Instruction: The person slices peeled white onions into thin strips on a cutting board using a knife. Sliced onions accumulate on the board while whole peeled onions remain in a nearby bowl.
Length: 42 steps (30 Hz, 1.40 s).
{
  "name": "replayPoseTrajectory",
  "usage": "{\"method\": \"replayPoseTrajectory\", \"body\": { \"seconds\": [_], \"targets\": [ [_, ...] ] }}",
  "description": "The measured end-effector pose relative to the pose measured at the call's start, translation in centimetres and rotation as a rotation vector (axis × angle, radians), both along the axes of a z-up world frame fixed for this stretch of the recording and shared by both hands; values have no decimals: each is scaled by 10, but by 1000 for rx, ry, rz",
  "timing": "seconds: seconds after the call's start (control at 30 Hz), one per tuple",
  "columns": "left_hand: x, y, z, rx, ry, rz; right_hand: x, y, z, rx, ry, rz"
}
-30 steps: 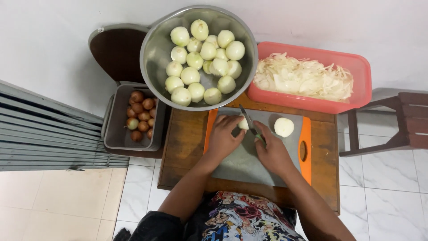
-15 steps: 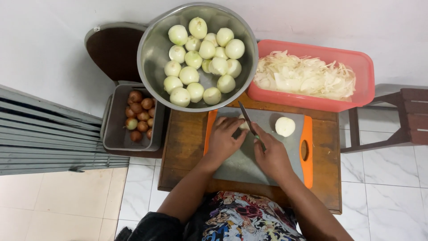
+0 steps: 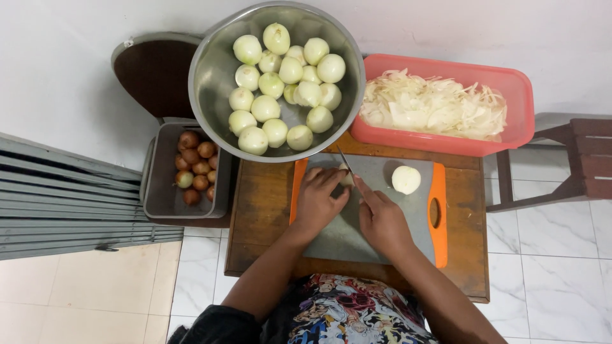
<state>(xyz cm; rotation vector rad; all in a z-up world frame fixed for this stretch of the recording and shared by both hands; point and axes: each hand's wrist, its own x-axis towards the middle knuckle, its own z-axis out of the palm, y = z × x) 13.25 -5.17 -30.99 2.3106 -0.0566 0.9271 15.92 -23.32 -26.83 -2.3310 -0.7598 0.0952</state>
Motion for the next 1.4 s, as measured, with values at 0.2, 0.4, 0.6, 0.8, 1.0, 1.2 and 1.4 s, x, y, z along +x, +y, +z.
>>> {"method": "replayPoseTrajectory", "body": {
  "seconds": [0.2,0.4,0.6,0.8,1.0,1.2,1.4],
  "targets": [
    [-1,1,12,-6,-15,-23,4,-2,-7,114,137,-19],
    [1,0,5,29,-39,1,1,2,37,176,135,-52],
    [2,-3,3,85,-17,55,3,4,28,159,127,-26],
    [1,-4,-6,141,-5,124,2,8,23,146,110,-7],
    [2,-4,-10,112,-6,123,3,1,3,69,25,1],
    [4,-2,-24,100,-6,111,10,5,0,56,-36,37],
    [3,-2,-22,90,-2,103,7,0,-7,38,-41,37]
  ]
}}
